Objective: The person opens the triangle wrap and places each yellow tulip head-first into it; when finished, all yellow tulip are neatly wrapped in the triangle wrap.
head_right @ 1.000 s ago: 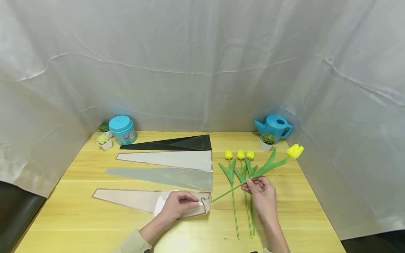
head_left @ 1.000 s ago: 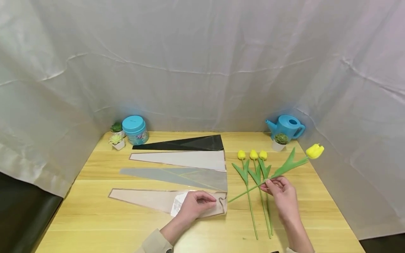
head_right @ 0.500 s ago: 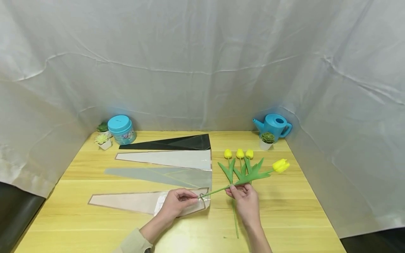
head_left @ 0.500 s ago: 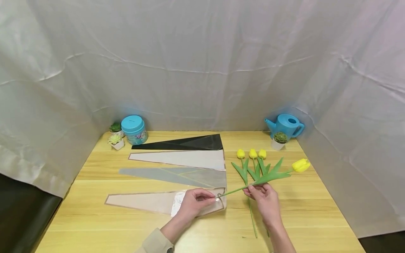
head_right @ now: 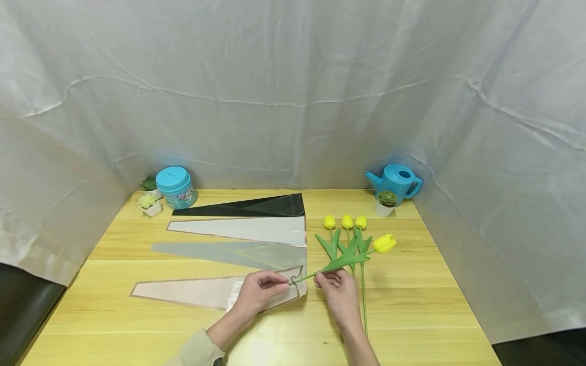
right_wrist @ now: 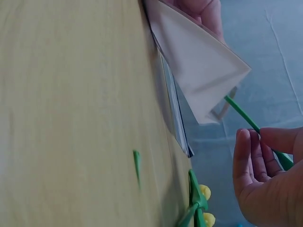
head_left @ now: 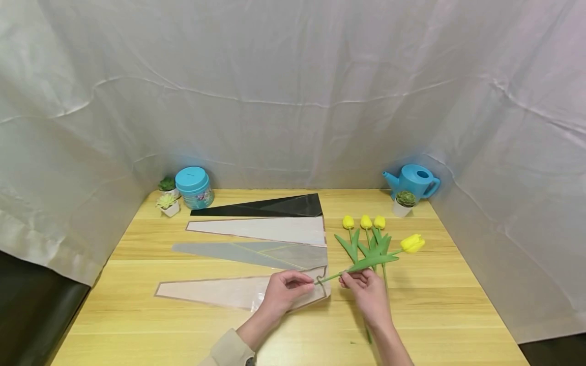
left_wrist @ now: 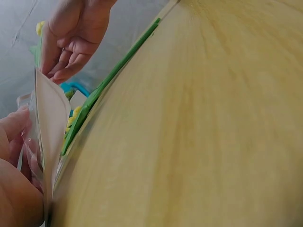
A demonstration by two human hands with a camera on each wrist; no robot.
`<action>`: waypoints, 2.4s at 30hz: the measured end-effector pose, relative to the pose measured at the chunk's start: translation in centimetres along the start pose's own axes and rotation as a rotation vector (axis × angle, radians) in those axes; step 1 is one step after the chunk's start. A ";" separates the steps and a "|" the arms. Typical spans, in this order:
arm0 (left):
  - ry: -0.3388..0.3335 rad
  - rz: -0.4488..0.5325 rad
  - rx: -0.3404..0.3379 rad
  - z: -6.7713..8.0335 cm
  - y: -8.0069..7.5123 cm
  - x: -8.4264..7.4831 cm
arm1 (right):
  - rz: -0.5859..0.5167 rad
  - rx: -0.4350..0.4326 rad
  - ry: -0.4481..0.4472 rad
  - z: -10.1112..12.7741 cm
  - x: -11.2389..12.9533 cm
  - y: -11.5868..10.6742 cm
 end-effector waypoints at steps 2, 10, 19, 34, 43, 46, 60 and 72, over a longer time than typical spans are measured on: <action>0.008 0.003 -0.005 0.0 0.1 -0.1 | 0.007 0.004 0.006 0.1 -0.1 0.2; 0.052 -0.004 -0.004 -0.2 0.4 -0.4 | 0.059 0.010 0.002 0.0 -0.2 1.0; 0.086 -0.002 0.018 -0.5 1.2 -1.2 | 0.091 0.013 0.005 0.0 0.2 2.0; 0.132 -0.027 0.033 -0.7 1.7 -1.6 | 0.165 0.028 -0.020 -0.1 0.2 3.3; 0.133 -0.098 0.022 -1.0 1.4 -1.0 | 0.180 0.074 0.111 -0.3 -1.8 2.9; 0.124 -0.108 0.017 -1.1 1.2 -0.8 | 0.191 0.078 0.124 -0.2 -2.0 2.3; 0.096 -0.151 -0.003 -1.2 0.9 -0.3 | 0.372 0.005 -0.016 -2.5 0.9 -5.5; 0.080 -0.158 -0.013 -1.0 1.1 -0.1 | 0.673 0.075 -0.299 -6.5 -0.1 -9.5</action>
Point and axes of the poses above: each hand's wrist, its own z-axis away from the middle knuckle, its own y-axis out of the palm, x = y × z, the point moved 9 cm from there along -z, towards the middle knuckle, and after that the axes turned 14 degrees about z, right-handed, at the moved point
